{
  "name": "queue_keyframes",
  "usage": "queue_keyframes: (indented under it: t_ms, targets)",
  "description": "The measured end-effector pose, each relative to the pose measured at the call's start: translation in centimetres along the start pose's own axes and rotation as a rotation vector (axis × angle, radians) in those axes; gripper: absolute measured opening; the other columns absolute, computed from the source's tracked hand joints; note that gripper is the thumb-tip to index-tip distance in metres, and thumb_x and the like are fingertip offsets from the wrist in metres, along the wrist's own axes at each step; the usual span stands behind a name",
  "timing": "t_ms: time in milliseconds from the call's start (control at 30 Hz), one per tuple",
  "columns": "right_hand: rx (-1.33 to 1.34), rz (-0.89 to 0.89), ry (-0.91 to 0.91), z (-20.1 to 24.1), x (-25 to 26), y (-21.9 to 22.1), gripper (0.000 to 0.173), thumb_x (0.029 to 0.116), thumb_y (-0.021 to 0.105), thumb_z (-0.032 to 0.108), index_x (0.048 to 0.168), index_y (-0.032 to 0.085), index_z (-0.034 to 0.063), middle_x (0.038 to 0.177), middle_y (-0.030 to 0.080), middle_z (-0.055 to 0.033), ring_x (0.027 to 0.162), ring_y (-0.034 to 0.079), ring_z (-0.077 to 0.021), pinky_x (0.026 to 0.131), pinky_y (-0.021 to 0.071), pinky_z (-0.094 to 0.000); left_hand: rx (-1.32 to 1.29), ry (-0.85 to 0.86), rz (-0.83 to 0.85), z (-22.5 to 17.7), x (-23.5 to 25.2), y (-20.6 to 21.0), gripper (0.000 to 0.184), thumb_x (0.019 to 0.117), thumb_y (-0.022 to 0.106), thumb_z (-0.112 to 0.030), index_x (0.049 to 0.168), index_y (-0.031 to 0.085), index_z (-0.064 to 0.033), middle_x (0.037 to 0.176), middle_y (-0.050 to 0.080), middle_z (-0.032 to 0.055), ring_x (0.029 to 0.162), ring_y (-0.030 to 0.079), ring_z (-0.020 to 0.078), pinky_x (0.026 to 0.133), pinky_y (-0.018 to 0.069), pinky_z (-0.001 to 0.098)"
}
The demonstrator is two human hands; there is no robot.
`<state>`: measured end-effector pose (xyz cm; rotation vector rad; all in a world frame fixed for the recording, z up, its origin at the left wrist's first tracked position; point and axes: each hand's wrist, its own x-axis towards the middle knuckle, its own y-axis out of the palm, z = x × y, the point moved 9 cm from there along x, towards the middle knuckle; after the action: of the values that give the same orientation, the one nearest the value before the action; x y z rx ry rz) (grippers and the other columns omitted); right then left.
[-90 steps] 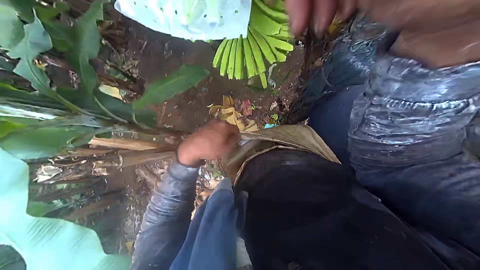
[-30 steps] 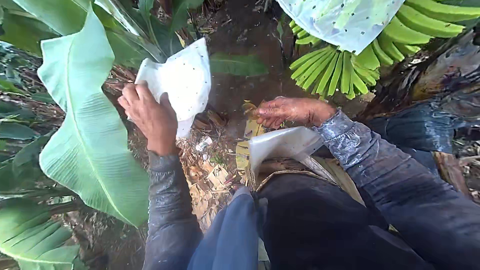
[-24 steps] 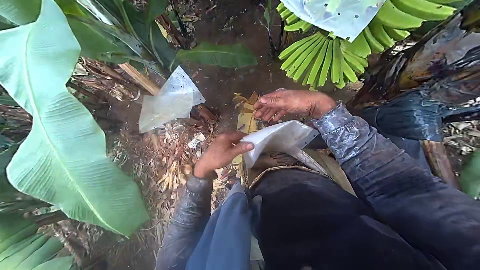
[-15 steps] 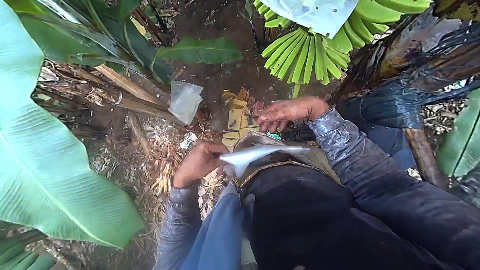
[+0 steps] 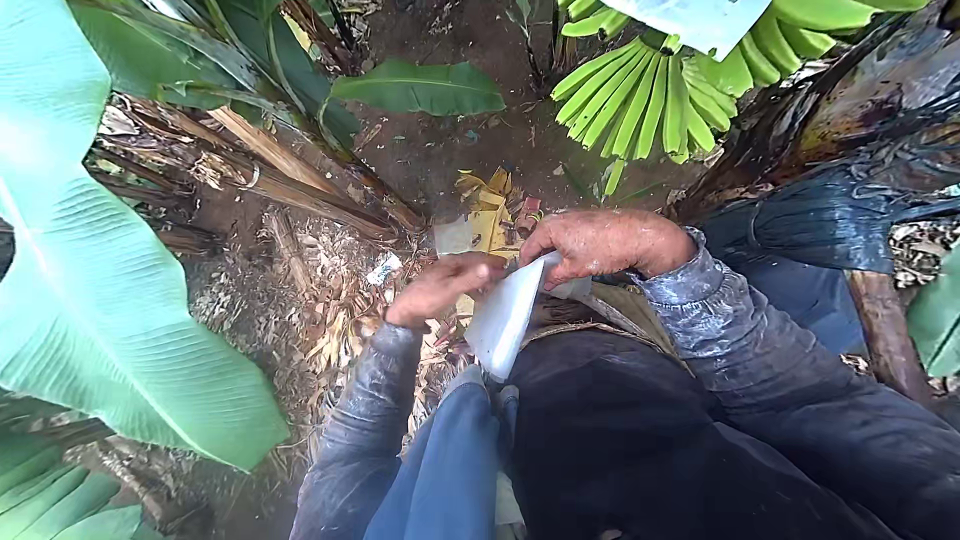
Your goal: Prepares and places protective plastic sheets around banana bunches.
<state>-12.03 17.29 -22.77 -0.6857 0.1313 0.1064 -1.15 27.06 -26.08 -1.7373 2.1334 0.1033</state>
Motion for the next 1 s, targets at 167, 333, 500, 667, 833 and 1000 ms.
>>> queue_keyframes:
  t_ms: [167,333,500,667,833,1000]
  targets:
    - [0.095,-0.033,0.101,-1.6,-1.5,-0.5,0.037,0.0757,0.091,0.013,0.108,0.074,0.0115,0.1,0.074,-0.0037,0.086,0.071,-0.019,0.083,0.06,-0.0448,-0.097,0.074,-0.01,2.2,2.2,3.8,0.011,0.0922,0.075,-0.013,0.091,0.076,-0.0024,0.074,0.07,0.0011,0.059,0.058,0.0044,0.057,0.0509,0.0233]
    - [0.158,-0.115,0.229,-5.3,-2.4,-1.2,0.045,0.0726,0.093,0.015,0.111,0.071,0.0069,0.094,0.072,-0.0071,0.082,0.07,-0.0189,0.08,0.0606,-0.041,-0.247,0.082,-0.202,3.3,0.3,-0.8,0.011,0.0948,0.068,-0.008,0.09,0.078,-0.0049,0.077,0.074,0.0034,0.065,0.067,0.0084,0.064,0.0595,0.0283]
    - [0.328,-0.22,0.063,-3.6,-2.0,-1.2,0.028,0.0833,0.085,0.02,0.102,0.069,0.0067,0.081,0.07,-0.0041,0.069,0.067,-0.0138,0.066,0.0589,-0.033,-0.25,0.13,-0.233,3.9,-1.2,-2.0,0.012,0.095,0.067,-0.008,0.091,0.079,-0.0058,0.093,0.076,0.0043,0.08,0.071,0.0105,0.076,0.0619,0.0321]
    - [0.367,-0.293,-0.048,-3.3,-1.6,-1.3,0.013,0.0862,0.081,0.01,0.086,0.069,0.0054,0.07,0.066,-0.0032,0.06,0.062,-0.0117,0.058,0.0557,-0.0288,-0.122,0.135,-0.284,4.2,-2.0,-3.5,0.013,0.0959,0.067,-0.009,0.092,0.078,-0.0049,0.098,0.076,0.0043,0.08,0.071,0.0103,0.075,0.0622,0.0311]
    - [0.479,-0.145,0.008,-4.4,-2.1,0.8,0.027,0.0806,0.081,0.005,0.106,0.07,0.0041,0.071,0.065,-0.0045,0.06,0.061,-0.0132,0.059,0.055,-0.0303,0.024,0.156,-0.347,3.7,-3.9,-7.5,0.012,0.0965,0.069,-0.014,0.093,0.078,-0.0055,0.099,0.075,0.006,0.078,0.07,0.0128,0.07,0.0612,0.0313]
    - [0.447,-0.046,-0.007,-3.3,-1.5,2.6,0.052,0.079,0.08,0.008,0.129,0.069,0.0123,0.064,0.055,0.0,0.052,0.048,-0.0088,0.051,0.0446,-0.0277,0.1,0.165,-0.415,2.7,-5.8,-8.6,0.011,0.0985,0.066,-0.012,0.098,0.075,-0.0063,0.093,0.073,0.0046,0.061,0.062,0.0091,0.055,0.0547,0.0244]
